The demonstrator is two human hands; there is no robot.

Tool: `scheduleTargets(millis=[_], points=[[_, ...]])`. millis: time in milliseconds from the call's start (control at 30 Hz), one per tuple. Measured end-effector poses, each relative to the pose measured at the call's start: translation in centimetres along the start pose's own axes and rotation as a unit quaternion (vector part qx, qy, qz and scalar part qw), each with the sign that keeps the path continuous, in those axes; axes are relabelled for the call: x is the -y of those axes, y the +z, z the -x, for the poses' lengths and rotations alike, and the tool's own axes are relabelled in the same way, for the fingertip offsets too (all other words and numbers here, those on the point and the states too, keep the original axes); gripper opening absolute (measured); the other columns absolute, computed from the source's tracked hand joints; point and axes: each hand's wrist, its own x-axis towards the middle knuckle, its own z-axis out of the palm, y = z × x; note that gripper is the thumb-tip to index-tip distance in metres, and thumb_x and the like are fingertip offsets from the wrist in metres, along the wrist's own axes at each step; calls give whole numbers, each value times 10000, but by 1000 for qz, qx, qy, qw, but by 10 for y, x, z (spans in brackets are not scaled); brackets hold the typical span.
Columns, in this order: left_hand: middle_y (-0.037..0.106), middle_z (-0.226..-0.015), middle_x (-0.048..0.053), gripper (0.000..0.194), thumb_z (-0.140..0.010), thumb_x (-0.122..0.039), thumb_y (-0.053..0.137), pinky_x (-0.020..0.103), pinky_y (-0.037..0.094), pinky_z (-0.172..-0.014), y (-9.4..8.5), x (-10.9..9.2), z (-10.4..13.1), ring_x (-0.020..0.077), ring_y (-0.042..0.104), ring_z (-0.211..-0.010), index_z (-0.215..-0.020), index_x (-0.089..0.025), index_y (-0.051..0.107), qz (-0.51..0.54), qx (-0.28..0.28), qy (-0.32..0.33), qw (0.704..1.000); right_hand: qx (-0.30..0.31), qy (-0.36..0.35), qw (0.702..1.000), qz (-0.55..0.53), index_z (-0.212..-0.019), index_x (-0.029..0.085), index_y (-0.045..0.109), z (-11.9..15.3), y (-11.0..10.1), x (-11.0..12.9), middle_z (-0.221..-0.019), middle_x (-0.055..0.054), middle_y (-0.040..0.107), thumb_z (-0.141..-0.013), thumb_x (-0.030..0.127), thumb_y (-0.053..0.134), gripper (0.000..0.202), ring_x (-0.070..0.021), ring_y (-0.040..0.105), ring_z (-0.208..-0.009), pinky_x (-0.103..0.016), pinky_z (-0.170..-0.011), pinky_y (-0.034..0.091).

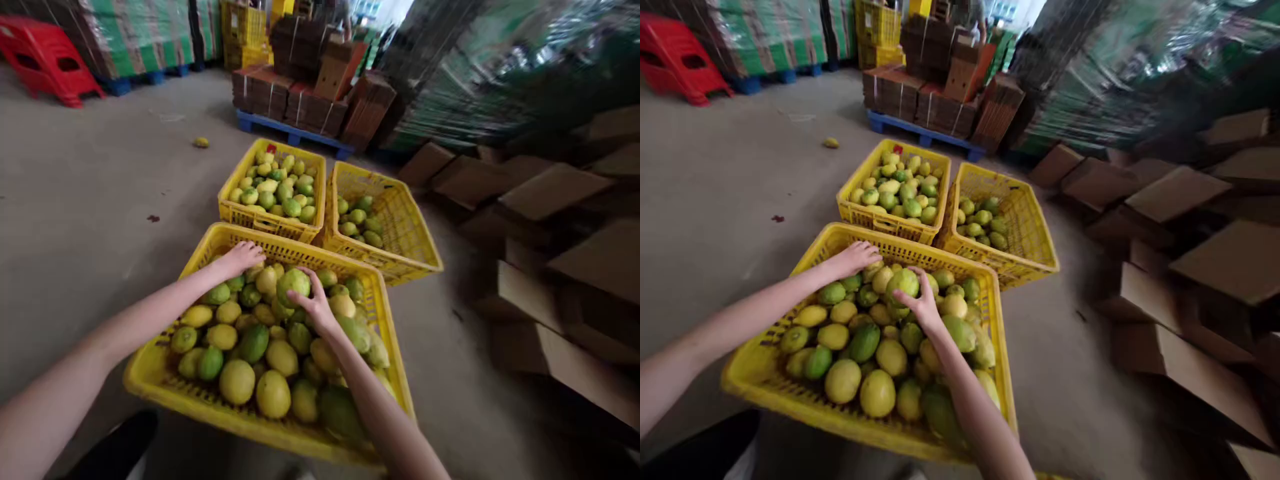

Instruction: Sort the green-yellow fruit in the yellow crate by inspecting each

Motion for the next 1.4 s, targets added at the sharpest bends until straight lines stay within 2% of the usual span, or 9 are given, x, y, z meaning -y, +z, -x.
scheduleTargets(millis=[100,200,300,400,500,667,867,1067,1400], points=[[700,-1222,138,456,-823,-185,719,416,485,-997,-5,-18,2,287,639,-1129,-1268,-139,631,61,-149,8,987,-8,-23,999,27,-1209,262,561,2,-2,-5,-1208,-55,652,-590,454,851,710,-301,607,-1158,-476,-1070,473],[727,-1151,103,398,-852,-309,707,432,479,-979,-7,-31,3,278,663,-1064,-1225,-188,641,73,-260,47,962,-6,-20,999,25,-1183,258,572,3,-2,-10,-1142,-52,671,-569,444,870,707,-304,623,-1111,-480,-1058,487],[731,-1113,85,328,-871,-301,678,410,500,-929,-6,-35,3,263,680,-1020,-1187,-221,640,78,-306,82,945,-19,-23,999,19,-1170,252,546,5,-2,-15,-1163,-59,648,-565,415,886,713,-311,611,-1130,-488,-1068,482],[683,-1110,100,461,-836,-316,713,381,534,-915,-6,-32,2,251,669,-1025,-1257,-197,571,154,-340,43,927,-18,-31,999,38,-1154,258,511,5,-2,-18,-1167,-57,622,-543,397,902,739,-303,598,-1133,-488,-1059,482],[602,-1135,93,657,-762,-321,757,375,560,-898,-8,-28,2,235,645,-1006,-1352,-191,499,251,-334,4,909,-29,-50,996,69,-1125,248,505,4,-3,-19,-1171,-62,612,-505,370,916,754,-300,588,-1151,-488,-1079,460],[548,-1151,83,542,-767,-330,778,390,554,-952,-11,-30,4,235,633,-1059,-1258,-207,587,358,-283,19,889,-75,-67,993,58,-1314,254,486,2,-3,-19,-1313,-89,603,-552,377,903,877,-320,561,-1265,-519,-1140,417],[574,-1142,73,540,-794,-358,805,396,534,-990,-10,-42,6,236,625,-1075,-1274,-231,596,316,-300,65,898,-120,-162,972,119,-1249,258,532,9,-4,-11,-1220,-62,668,-637,344,850,695,-296,642,-1155,-495,-1076,495],[596,-1145,67,505,-825,-366,794,387,532,-996,-10,-28,7,235,630,-1091,-1280,-248,609,269,-319,78,905,-142,-319,901,257,-1276,283,512,14,-1,-13,-1312,-94,651,-737,202,759,599,-297,627,-1234,-521,-1069,515],[597,-1169,65,467,-851,-224,758,370,548,-974,-13,-26,9,220,640,-1094,-1291,-269,609,257,-314,110,907,-129,-356,884,275,-1367,301,421,13,1,-24,-1381,-108,620,-772,190,734,682,-300,604,-1303,-523,-1099,513]])
